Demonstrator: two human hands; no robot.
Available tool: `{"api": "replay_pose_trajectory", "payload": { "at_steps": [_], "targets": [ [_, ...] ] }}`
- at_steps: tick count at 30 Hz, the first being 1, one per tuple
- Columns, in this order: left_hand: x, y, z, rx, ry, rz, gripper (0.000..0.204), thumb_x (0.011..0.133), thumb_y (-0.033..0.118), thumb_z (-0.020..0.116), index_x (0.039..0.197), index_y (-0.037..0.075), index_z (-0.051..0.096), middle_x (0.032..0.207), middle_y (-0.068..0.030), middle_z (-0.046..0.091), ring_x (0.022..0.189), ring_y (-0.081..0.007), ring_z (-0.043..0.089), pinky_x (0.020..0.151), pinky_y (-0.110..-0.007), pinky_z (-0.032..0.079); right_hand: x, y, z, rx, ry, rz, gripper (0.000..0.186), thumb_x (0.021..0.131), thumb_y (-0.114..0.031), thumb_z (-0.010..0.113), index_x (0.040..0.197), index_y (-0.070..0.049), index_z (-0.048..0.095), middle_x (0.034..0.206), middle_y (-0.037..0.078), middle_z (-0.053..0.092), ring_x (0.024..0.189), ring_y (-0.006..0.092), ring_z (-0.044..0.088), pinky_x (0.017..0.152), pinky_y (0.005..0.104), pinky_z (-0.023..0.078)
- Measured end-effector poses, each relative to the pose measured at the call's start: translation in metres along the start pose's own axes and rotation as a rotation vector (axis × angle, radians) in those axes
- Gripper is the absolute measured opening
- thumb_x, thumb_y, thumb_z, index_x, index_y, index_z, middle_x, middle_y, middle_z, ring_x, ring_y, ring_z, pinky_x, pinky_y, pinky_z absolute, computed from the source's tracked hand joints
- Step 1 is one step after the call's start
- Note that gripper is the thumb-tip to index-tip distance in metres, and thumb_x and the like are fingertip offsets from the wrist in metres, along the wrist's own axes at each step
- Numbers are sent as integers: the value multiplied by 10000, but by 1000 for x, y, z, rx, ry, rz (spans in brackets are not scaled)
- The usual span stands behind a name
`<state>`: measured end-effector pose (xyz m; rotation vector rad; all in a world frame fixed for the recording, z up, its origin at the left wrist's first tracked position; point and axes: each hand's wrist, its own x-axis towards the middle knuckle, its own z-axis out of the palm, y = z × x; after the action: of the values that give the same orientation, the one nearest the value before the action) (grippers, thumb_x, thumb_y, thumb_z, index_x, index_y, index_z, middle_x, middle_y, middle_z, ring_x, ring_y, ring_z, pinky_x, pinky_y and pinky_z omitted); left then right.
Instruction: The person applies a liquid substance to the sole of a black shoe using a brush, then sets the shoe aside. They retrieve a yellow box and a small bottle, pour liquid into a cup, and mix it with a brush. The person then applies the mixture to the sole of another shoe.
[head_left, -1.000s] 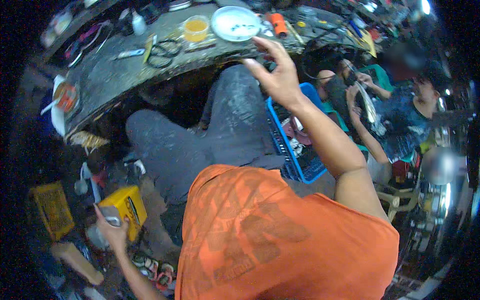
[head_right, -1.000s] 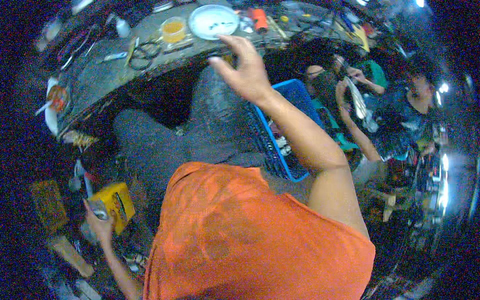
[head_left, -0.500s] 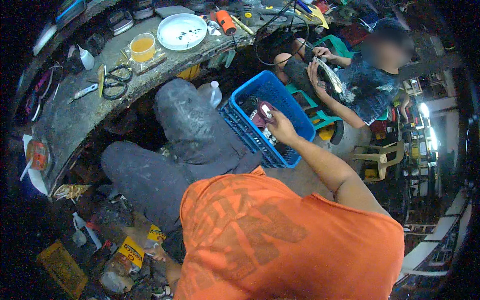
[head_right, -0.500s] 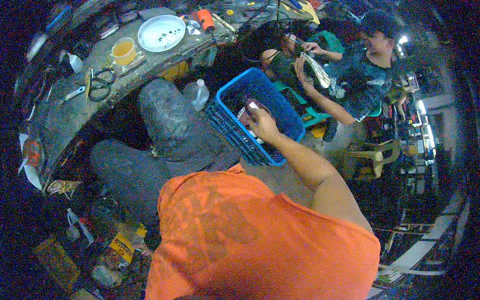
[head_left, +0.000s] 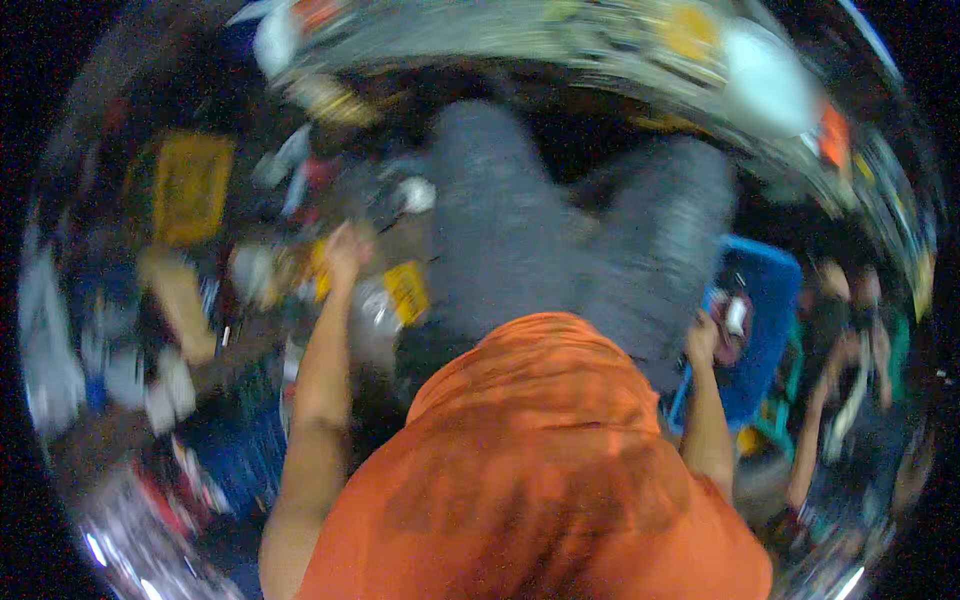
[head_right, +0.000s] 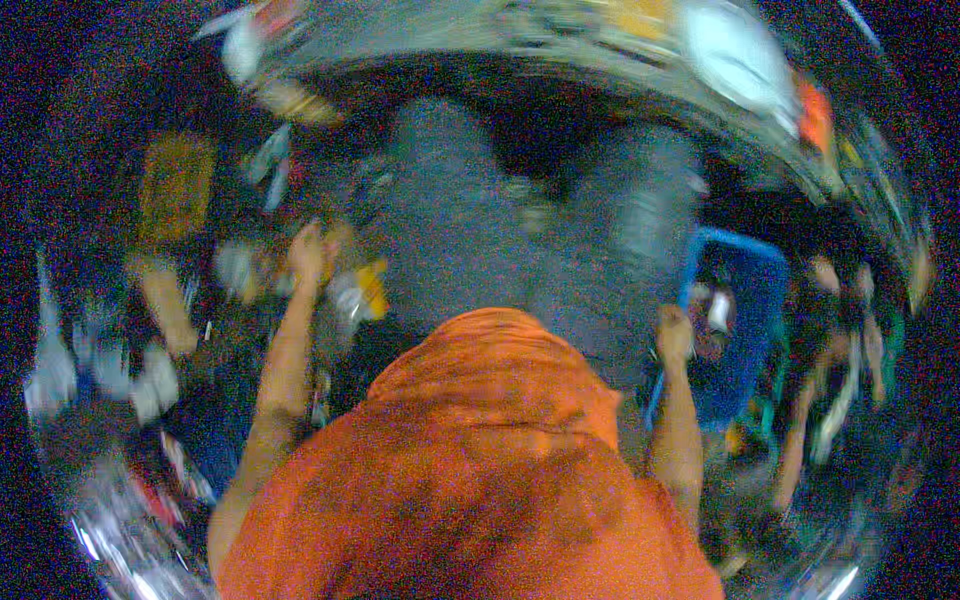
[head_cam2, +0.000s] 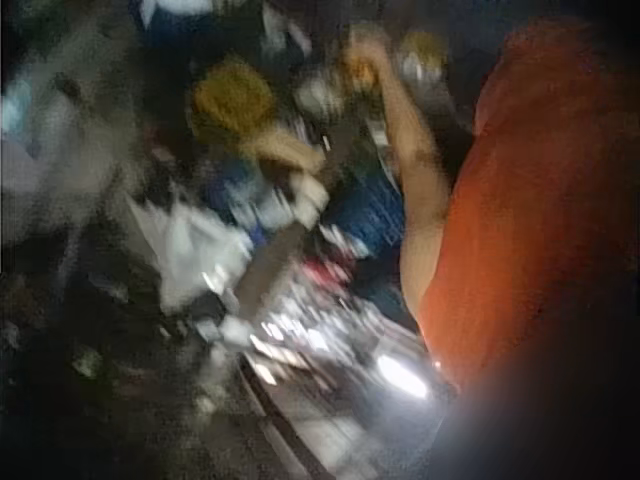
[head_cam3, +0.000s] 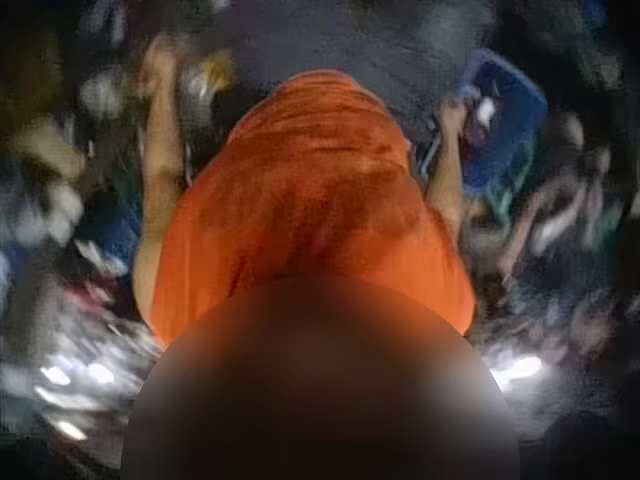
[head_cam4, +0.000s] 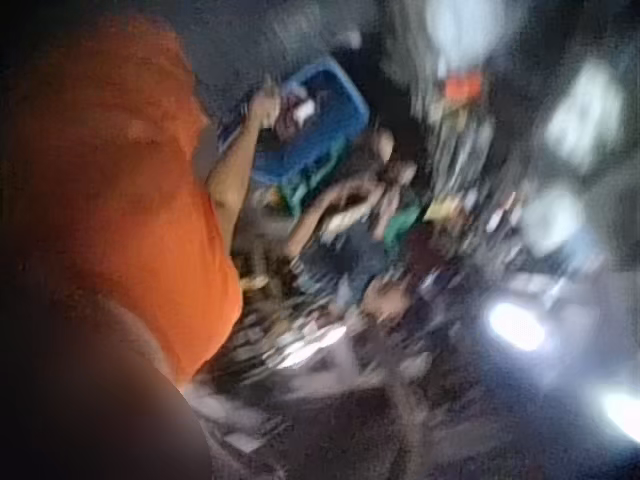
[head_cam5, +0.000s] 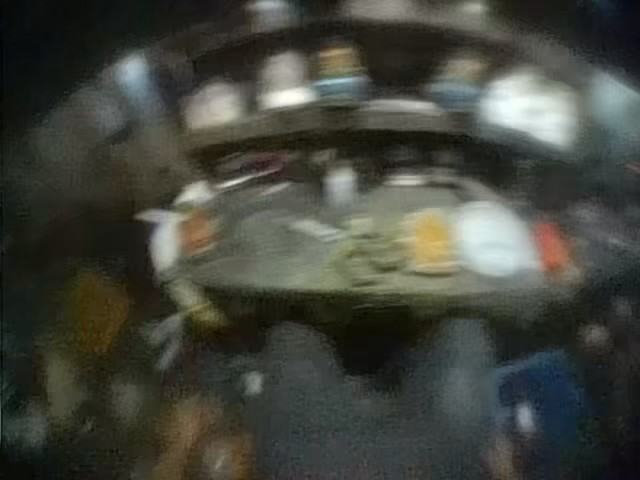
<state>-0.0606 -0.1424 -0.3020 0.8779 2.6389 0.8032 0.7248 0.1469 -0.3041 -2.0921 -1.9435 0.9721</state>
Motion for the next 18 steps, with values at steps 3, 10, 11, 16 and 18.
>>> {"api": "replay_pose_trajectory", "payload": {
  "at_steps": [3,10,11,16,18],
  "targets": [
    [-13,-1,-28,48,121,-238,581,1021,509,496,904,-15,718,817,-196,686,669,-329,642,667,-468,486,22,63,17,599,-244,49,472,1036,-352,457,1368,-25,528,1360,162,570,1205,313,551,1023,449,442],
    [-128,-64,-96,176,297,-612,751,958,675,449,884,-14,739,832,-277,695,879,-432,676,847,-522,482,23,43,-1,717,-310,205,542,1024,-411,427,1439,-67,478,1369,102,553,1187,308,548,1034,446,443],
    [-145,-84,-89,169,367,-594,727,952,669,458,915,-1,737,871,-271,696,881,-438,676,847,-524,489,21,25,-6,707,-280,192,526,1004,-379,443,1420,-61,493,1333,104,567,1155,309,558,1018,442,451],
    [-206,-178,-33,588,-77,-559,640,924,642,504,1070,60,727,1066,-242,703,887,-468,681,849,-537,520,37,-44,-27,73,-176,-40,466,901,-217,523,1328,-36,573,1153,116,638,994,313,607,940,422,491],
    [-210,-190,1,473,-137,-409,597,925,611,520,1038,66,735,1024,-229,713,862,-459,688,820,-542,528,42,-57,-31,-155,-56,-112,452,860,-152,555,1292,-26,604,1081,120,667,930,314,627,908,414,507]
  ]
}}
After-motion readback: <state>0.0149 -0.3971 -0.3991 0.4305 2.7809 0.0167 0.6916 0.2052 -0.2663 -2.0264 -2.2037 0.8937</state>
